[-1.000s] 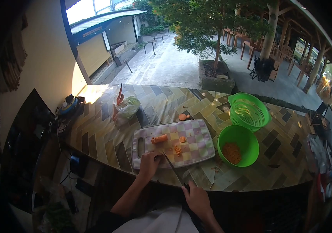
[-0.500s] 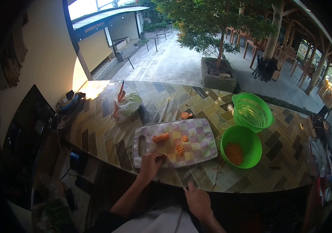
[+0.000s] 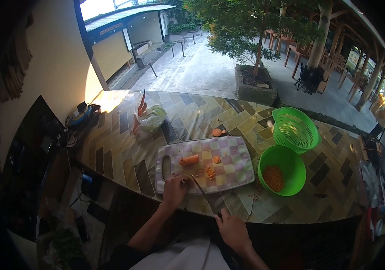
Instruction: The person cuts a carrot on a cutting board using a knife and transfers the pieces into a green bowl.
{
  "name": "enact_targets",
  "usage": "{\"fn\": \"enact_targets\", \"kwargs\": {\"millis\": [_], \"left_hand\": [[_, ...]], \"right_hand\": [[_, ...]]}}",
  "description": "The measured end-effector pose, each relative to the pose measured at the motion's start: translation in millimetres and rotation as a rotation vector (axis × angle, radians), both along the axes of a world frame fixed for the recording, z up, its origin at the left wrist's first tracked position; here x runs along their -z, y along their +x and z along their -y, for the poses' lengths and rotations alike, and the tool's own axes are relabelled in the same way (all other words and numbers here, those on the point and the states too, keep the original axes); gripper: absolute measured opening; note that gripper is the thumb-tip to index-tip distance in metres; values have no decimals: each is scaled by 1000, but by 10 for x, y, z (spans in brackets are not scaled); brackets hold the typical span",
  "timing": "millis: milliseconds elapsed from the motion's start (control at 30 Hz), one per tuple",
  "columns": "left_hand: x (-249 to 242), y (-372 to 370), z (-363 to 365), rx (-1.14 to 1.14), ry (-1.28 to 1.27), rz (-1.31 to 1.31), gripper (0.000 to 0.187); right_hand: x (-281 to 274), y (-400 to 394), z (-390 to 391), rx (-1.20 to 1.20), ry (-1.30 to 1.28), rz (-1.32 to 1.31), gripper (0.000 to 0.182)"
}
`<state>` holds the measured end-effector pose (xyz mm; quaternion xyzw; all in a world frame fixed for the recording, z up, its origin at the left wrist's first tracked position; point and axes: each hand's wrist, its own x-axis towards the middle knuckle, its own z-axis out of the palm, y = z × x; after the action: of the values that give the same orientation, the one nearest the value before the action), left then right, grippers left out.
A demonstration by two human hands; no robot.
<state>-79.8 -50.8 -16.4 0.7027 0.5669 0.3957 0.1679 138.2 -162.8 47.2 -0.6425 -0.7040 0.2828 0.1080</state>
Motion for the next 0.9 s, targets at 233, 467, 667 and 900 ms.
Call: {"fn": "enact_targets", "kwargs": {"millis": [233, 467, 667, 900], "left_hand": [[-86, 35, 76, -3, 14, -86, 14], [-39, 130, 217, -25, 45, -192, 20], [-109, 10, 91, 2, -65, -54, 18], [-47, -4, 78, -19, -65, -19, 17]], "right_hand": [[-6, -77, -14, -26, -24, 80, 28], [-4, 7, -79, -48, 50, 57, 27], [10, -19, 15, -27, 10, 13, 29], [-22, -133, 51, -17, -50, 28, 31]]}}
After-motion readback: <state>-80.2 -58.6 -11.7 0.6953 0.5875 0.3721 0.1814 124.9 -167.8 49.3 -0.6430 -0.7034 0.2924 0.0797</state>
